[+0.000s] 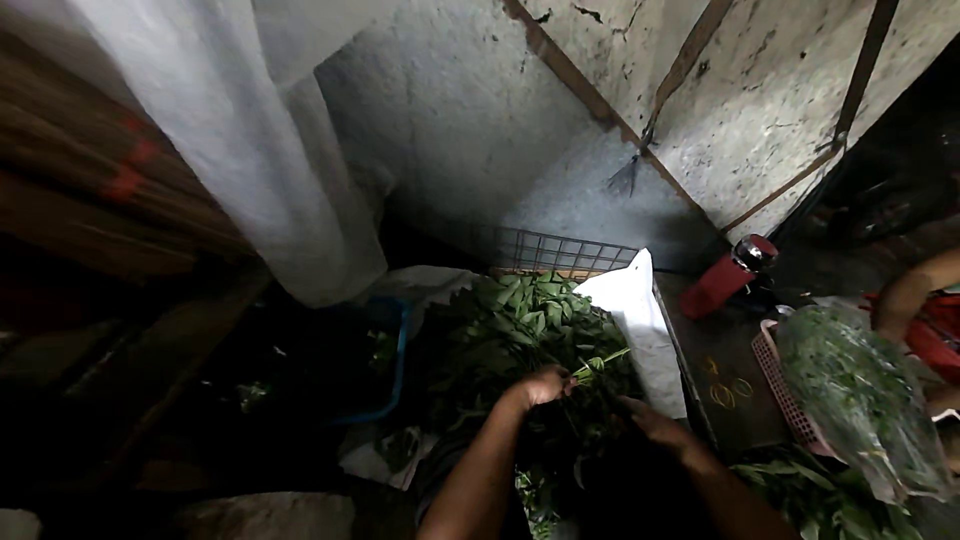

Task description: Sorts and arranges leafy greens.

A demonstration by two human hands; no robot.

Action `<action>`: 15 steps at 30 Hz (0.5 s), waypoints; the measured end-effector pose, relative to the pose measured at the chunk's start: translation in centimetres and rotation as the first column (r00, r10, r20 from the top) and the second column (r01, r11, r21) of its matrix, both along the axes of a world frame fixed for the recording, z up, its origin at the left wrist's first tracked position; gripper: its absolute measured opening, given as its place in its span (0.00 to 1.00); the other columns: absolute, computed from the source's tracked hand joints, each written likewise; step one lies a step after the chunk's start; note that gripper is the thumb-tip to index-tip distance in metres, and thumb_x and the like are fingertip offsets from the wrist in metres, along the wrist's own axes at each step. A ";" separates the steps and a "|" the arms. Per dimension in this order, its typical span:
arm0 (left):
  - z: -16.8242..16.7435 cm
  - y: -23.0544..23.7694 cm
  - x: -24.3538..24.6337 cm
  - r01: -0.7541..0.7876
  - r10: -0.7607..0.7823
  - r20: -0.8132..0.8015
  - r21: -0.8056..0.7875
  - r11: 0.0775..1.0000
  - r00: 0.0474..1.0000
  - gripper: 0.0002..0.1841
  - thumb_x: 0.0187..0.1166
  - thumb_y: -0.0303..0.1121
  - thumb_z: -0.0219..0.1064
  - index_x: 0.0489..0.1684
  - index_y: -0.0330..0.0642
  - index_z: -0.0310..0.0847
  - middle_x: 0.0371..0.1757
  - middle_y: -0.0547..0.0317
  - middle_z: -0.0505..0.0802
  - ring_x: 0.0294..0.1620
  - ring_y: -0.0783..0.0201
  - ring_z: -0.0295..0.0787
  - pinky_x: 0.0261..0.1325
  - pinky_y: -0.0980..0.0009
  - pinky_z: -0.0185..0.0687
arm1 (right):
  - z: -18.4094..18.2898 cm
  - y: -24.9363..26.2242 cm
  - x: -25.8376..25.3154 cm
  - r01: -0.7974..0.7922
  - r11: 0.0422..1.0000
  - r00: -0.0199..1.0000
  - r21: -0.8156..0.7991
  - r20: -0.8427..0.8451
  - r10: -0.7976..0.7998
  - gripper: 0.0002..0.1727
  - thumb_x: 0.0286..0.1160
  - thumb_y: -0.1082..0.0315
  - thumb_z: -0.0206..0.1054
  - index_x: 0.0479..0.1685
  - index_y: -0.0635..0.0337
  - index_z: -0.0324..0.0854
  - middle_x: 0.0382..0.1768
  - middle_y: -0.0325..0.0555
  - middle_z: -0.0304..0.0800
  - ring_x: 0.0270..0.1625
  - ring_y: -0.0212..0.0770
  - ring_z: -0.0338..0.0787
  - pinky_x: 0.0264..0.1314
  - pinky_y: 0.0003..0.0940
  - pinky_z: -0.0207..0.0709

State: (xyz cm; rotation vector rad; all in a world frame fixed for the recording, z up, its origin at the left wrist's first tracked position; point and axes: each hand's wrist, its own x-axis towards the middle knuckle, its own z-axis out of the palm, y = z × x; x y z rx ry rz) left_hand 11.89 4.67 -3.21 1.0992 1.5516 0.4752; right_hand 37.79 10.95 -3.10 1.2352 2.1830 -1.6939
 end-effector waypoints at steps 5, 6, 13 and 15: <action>-0.1 -0.1 -0.3 0.004 -0.004 0.003 -0.004 1.000 1.000 0.19 0.94 0.42 0.53 0.67 0.37 0.77 0.42 0.59 0.82 0.36 0.69 0.74 0.46 0.69 0.75 | -0.2 -0.1 -0.5 0.051 0.999 0.998 -0.003 -0.036 -0.051 0.20 0.85 0.53 0.62 0.62 0.59 0.81 0.42 0.42 0.86 0.40 0.32 0.84 0.47 0.34 0.81; 0.0 -0.1 -0.3 -0.001 0.001 0.005 -0.007 1.000 1.000 0.19 0.94 0.42 0.53 0.67 0.37 0.76 0.42 0.59 0.82 0.37 0.69 0.75 0.46 0.69 0.75 | -0.4 0.0 -0.4 0.060 0.998 0.998 -0.007 -0.023 -0.060 0.20 0.85 0.52 0.62 0.61 0.59 0.82 0.41 0.42 0.86 0.39 0.33 0.84 0.47 0.35 0.81; -0.3 0.0 -0.3 -0.037 0.038 -0.023 0.045 0.998 0.999 0.18 0.95 0.42 0.51 0.62 0.37 0.77 0.40 0.60 0.80 0.34 0.70 0.73 0.42 0.71 0.73 | -1.3 1.4 -1.8 0.050 0.960 0.950 0.276 0.284 -0.131 0.25 0.83 0.50 0.66 0.65 0.62 0.83 0.58 0.59 0.89 0.61 0.54 0.89 0.68 0.55 0.79; -0.5 -0.1 -0.3 -0.073 0.077 -0.034 0.109 0.991 0.996 0.18 0.95 0.40 0.51 0.64 0.35 0.77 0.46 0.55 0.83 0.39 0.67 0.77 0.48 0.68 0.76 | -0.8 2.2 -3.1 -0.018 0.920 0.885 0.392 0.434 -0.167 0.30 0.81 0.51 0.67 0.75 0.62 0.76 0.68 0.62 0.85 0.71 0.60 0.85 0.75 0.61 0.74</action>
